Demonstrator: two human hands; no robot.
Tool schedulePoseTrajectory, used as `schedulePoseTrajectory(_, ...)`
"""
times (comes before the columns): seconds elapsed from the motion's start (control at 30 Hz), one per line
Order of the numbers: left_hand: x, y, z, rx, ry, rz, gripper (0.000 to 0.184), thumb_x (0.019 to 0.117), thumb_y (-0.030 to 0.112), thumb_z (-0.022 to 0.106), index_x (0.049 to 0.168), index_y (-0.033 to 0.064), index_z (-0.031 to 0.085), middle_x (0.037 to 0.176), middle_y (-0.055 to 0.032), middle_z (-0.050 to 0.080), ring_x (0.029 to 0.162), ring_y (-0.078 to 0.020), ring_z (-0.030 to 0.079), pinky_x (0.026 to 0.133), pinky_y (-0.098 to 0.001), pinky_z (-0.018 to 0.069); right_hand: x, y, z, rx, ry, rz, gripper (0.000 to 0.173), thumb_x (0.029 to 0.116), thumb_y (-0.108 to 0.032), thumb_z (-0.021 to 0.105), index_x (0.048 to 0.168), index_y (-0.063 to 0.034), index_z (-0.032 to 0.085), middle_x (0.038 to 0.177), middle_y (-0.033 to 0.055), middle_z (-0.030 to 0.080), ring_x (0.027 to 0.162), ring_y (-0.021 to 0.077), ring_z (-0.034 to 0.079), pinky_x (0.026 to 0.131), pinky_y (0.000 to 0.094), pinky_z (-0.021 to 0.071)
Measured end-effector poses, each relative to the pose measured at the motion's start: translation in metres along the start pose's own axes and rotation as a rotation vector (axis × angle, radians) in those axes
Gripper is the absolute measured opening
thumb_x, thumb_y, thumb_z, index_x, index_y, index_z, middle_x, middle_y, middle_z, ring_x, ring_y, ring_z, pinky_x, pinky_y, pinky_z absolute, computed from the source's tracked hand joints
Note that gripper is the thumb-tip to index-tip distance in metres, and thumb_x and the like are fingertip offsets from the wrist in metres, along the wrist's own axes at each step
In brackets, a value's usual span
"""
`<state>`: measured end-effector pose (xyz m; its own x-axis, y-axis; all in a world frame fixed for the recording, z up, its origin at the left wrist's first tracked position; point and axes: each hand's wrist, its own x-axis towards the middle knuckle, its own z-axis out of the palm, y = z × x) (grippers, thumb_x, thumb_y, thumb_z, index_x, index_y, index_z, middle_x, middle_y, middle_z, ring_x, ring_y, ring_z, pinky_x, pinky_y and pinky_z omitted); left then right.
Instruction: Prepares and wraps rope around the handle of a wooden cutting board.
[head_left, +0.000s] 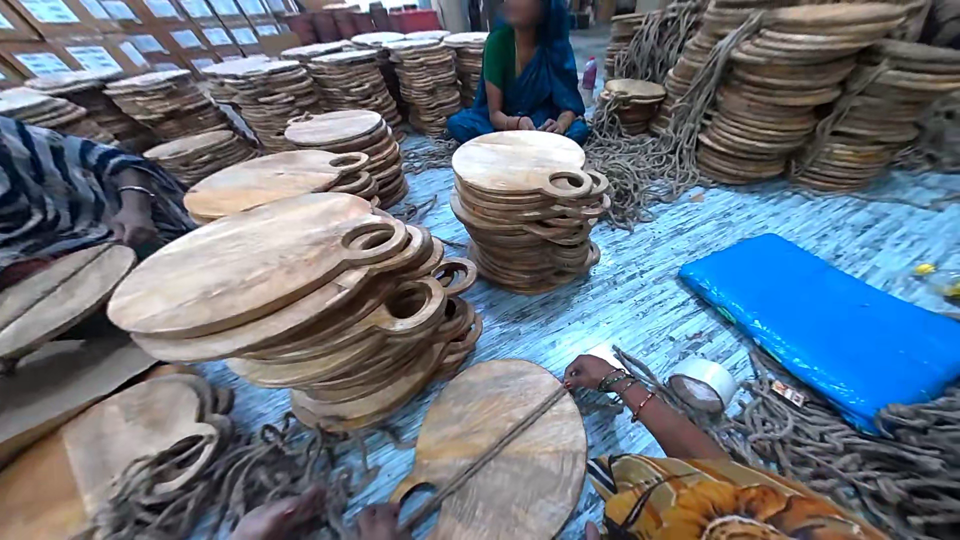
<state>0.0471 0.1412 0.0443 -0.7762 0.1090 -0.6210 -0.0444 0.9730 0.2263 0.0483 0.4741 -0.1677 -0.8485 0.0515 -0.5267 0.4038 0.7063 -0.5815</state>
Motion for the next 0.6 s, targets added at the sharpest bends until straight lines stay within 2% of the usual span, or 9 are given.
schedulePoseTrajectory(0.1, 0.005, 0.030, 0.003, 0.060, -0.117, 0.172, 0.045, 0.1046, 0.002, 0.048, 0.144, -0.0182, 0.040, 0.155, -0.0386, 0.033, 0.145, -0.0512, 0.034, 0.120, -0.0517, 0.0276, -0.007, 0.000, -0.007, -0.032, 0.004, 0.034, 0.031, 0.1042, -0.018, 0.060, 0.117, 0.0071, 0.070, 0.116, 0.0285, 0.068, 0.114, 0.0424, 0.063, 0.103, 0.0583, 0.0422)
schedulePoseTrajectory(0.13, 0.024, 0.034, 0.021, 0.073, -0.110, 0.278, 0.044, 0.1052, 0.004, 0.049, 0.143, -0.0169, 0.043, 0.153, -0.0379, 0.037, 0.143, -0.0509, 0.038, 0.119, -0.0522, 0.0299, -0.009, 0.001, -0.009, -0.037, 0.006, 0.038, 0.031, 0.1044, -0.019, 0.059, 0.118, 0.0070, 0.070, 0.117, 0.0285, 0.068, 0.114, 0.0423, 0.063, 0.104, 0.0583, 0.0420)
schedulePoseTrajectory(0.2, 0.089, 0.032, 0.089, 0.036, 0.073, 0.553, 0.036, 0.1015, 0.008, 0.056, 0.130, -0.0131, 0.058, 0.139, -0.0358, 0.053, 0.129, -0.0514, 0.052, 0.109, -0.0574, 0.0403, -0.012, 0.003, -0.012, -0.048, 0.006, 0.049, 0.032, 0.1051, -0.020, 0.058, 0.120, 0.0067, 0.069, 0.119, 0.0280, 0.068, 0.115, 0.0416, 0.063, 0.104, 0.0579, 0.0417)
schedulePoseTrajectory(0.23, 0.113, 0.043, 0.112, 0.056, 0.073, 0.635, 0.035, 0.1022, 0.010, 0.055, 0.130, -0.0102, 0.060, 0.138, -0.0327, 0.054, 0.128, -0.0493, 0.053, 0.109, -0.0575, 0.0406, -0.012, 0.004, -0.013, -0.050, 0.005, 0.054, 0.033, 0.1055, -0.021, 0.058, 0.121, 0.0063, 0.069, 0.120, 0.0279, 0.067, 0.116, 0.0416, 0.062, 0.105, 0.0580, 0.0413)
schedulePoseTrajectory(0.3, 0.133, 0.080, 0.129, 0.151, -0.038, 0.699, 0.038, 0.1055, 0.012, 0.050, 0.138, -0.0071, 0.056, 0.144, -0.0284, 0.052, 0.134, -0.0448, 0.050, 0.112, -0.0554, 0.0379, -0.011, 0.007, -0.012, -0.040, 0.008, 0.056, 0.034, 0.1056, -0.021, 0.057, 0.123, 0.0065, 0.068, 0.122, 0.0285, 0.067, 0.118, 0.0421, 0.061, 0.106, 0.0580, 0.0403)
schedulePoseTrajectory(0.4, 0.142, 0.123, 0.145, 0.207, -0.099, 0.732, 0.039, 0.1060, 0.010, 0.048, 0.140, -0.0072, 0.053, 0.146, -0.0281, 0.050, 0.135, -0.0441, 0.049, 0.112, -0.0546, 0.0374, -0.012, 0.009, -0.012, -0.012, -0.004, 0.049, 0.034, 0.1054, -0.021, 0.057, 0.124, 0.0060, 0.067, 0.125, 0.0286, 0.066, 0.122, 0.0427, 0.060, 0.107, 0.0582, 0.0389)
schedulePoseTrajectory(0.47, 0.148, 0.136, 0.155, 0.234, -0.108, 0.735, 0.039, 0.1055, 0.009, 0.050, 0.141, -0.0080, 0.052, 0.145, -0.0289, 0.051, 0.135, -0.0443, 0.049, 0.112, -0.0538, 0.0380, -0.012, 0.010, -0.013, 0.007, -0.023, 0.040, 0.035, 0.1055, -0.020, 0.057, 0.126, 0.0061, 0.066, 0.127, 0.0286, 0.065, 0.124, 0.0423, 0.059, 0.108, 0.0579, 0.0382)
schedulePoseTrajectory(0.6, 0.159, 0.148, 0.165, 0.253, -0.114, 0.725, 0.037, 0.1064, 0.007, 0.047, 0.139, -0.0085, 0.054, 0.143, -0.0295, 0.051, 0.135, -0.0433, 0.049, 0.114, -0.0489, 0.0377, -0.011, 0.014, -0.012, 0.051, -0.024, 0.016, 0.035, 0.1056, -0.021, 0.057, 0.124, 0.0069, 0.067, 0.124, 0.0291, 0.065, 0.119, 0.0421, 0.060, 0.106, 0.0577, 0.0395)
